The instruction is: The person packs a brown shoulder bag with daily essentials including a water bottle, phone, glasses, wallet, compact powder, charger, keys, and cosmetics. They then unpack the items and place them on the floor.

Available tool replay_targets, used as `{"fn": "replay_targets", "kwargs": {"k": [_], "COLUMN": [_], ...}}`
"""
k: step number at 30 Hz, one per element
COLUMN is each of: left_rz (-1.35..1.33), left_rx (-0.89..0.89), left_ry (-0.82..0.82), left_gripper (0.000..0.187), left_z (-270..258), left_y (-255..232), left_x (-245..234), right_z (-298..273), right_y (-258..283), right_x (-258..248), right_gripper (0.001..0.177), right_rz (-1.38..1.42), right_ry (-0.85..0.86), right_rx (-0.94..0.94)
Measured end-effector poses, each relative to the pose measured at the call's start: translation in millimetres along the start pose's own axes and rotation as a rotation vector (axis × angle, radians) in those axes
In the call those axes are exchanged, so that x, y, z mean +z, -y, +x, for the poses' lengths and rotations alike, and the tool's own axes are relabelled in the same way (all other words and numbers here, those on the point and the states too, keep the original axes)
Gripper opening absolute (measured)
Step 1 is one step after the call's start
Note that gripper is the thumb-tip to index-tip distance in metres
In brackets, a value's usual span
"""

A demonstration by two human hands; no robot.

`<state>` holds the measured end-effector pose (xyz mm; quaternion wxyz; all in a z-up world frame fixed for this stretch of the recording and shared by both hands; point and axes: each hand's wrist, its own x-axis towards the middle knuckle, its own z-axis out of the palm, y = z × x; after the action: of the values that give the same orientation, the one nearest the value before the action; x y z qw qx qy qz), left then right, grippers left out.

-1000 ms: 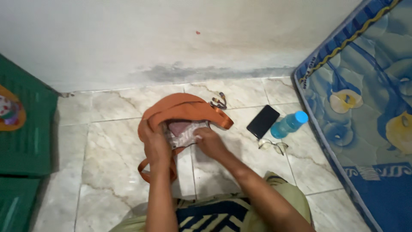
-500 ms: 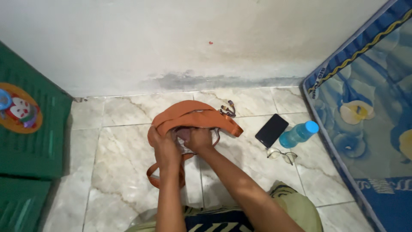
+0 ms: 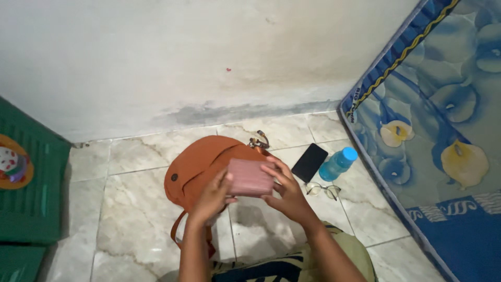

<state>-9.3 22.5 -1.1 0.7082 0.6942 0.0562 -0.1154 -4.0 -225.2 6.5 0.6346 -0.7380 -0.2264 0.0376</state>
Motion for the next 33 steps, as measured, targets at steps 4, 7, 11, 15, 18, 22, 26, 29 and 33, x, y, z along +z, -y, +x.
{"fn": "replay_targets", "kwargs": {"k": [4, 7, 11, 15, 18, 22, 26, 29, 33], "left_rz": [-0.178, -0.314, -0.339, -0.380, -0.433, -0.404, -0.385, -0.400, -0.406], "left_rx": [0.149, 0.177, 0.223, 0.273, 0.312, 0.272, 0.274, 0.295, 0.283], "left_ry": [0.216, 0.155, 0.141, 0.141, 0.162, 0.143, 0.119, 0.134, 0.151], "left_gripper": [0.087, 0.082, 0.083, 0.079, 0.074, 0.074, 0.074, 0.075, 0.073], "left_z": [-6, -4, -1, 10, 17, 24, 25, 22, 16], "left_y": [-14, -18, -16, -1, 11, 23, 22, 16, 8], "left_x": [17, 24, 22, 23, 23, 23, 29, 31, 31], "right_z": [-5, -2, 6, 12, 12, 13, 15, 17, 18], "right_y": [-8, -18, -23, -36, -45, -51, -45, -38, -30], "right_x": [3, 3, 4, 1, -2, -10, -16, -19, -19], "right_gripper": [0.075, 0.083, 0.091, 0.092, 0.088, 0.086, 0.084, 0.086, 0.086], "right_rz": [0.297, 0.342, 0.401, 0.415, 0.399, 0.357, 0.334, 0.353, 0.376], "right_ry": [-0.150, -0.173, -0.180, -0.193, -0.204, -0.218, -0.203, -0.192, -0.198], "right_rx": [-0.155, -0.223, -0.206, -0.116, -0.074, -0.100, -0.097, -0.100, -0.095]}}
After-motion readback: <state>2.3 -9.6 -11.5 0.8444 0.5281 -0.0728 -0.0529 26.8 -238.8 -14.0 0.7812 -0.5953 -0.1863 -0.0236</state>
